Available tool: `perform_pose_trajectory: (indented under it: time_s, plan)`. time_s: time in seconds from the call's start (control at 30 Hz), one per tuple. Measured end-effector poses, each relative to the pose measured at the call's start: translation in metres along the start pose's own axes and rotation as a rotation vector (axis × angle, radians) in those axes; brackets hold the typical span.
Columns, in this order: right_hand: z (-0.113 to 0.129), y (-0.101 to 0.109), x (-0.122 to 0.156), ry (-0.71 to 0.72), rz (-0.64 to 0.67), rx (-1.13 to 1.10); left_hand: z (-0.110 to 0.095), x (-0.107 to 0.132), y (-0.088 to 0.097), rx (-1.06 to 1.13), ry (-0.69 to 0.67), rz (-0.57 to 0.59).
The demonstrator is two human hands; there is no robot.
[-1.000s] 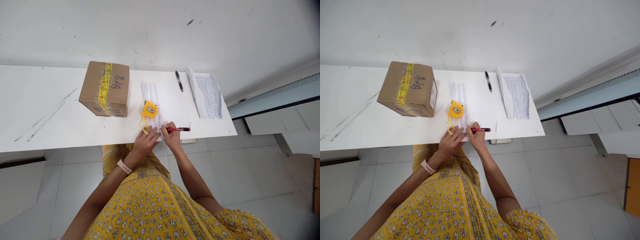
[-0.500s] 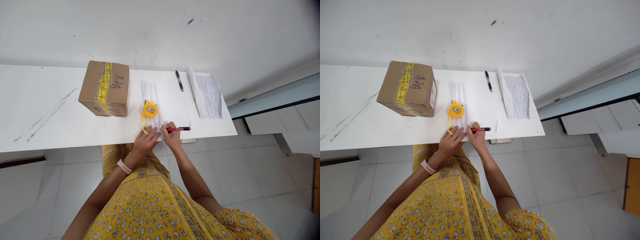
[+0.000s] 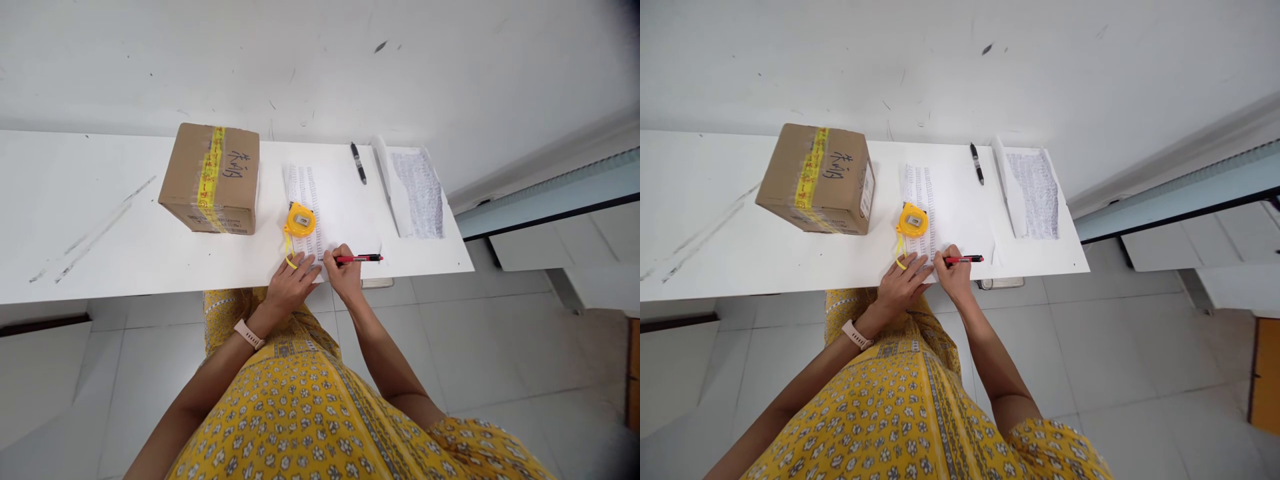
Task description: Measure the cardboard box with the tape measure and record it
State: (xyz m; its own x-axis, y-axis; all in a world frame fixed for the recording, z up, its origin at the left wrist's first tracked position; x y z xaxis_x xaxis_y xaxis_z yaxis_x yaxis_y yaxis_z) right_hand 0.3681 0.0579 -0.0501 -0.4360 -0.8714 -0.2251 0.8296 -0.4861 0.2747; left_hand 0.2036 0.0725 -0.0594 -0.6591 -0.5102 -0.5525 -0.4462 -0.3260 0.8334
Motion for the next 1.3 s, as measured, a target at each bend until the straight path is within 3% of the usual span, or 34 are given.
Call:
perform_pose_trajectory:
  time_s: [0.77, 1.3]
  plan:
    - [0.0017, 0.0013, -0.0015, -0.005, 0.001, 0.016, 0.0005, 0.0011, -0.0018, 0.093, 0.037, 0.035]
    - [-0.0004, 0.0029, -0.0019, 0.016, -0.004, 0.009, 0.0002, 0.0001, -0.0005, 0.024, 0.009, 0.052]
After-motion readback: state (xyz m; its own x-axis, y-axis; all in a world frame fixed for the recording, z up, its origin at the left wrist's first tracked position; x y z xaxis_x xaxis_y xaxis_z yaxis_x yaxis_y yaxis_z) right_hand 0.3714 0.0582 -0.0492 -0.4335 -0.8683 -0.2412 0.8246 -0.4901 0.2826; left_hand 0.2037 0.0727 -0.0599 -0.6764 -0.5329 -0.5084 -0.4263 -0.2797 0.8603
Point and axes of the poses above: each hand's wrist, its own x-axis away from the middle knuckle, its own y-axis out of the back of the hand, z = x × y, the point moved 2 cm from there along -x, towards the middle knuckle, and after that the axes turned 10 degrees about -x, right-handed, at the moved point
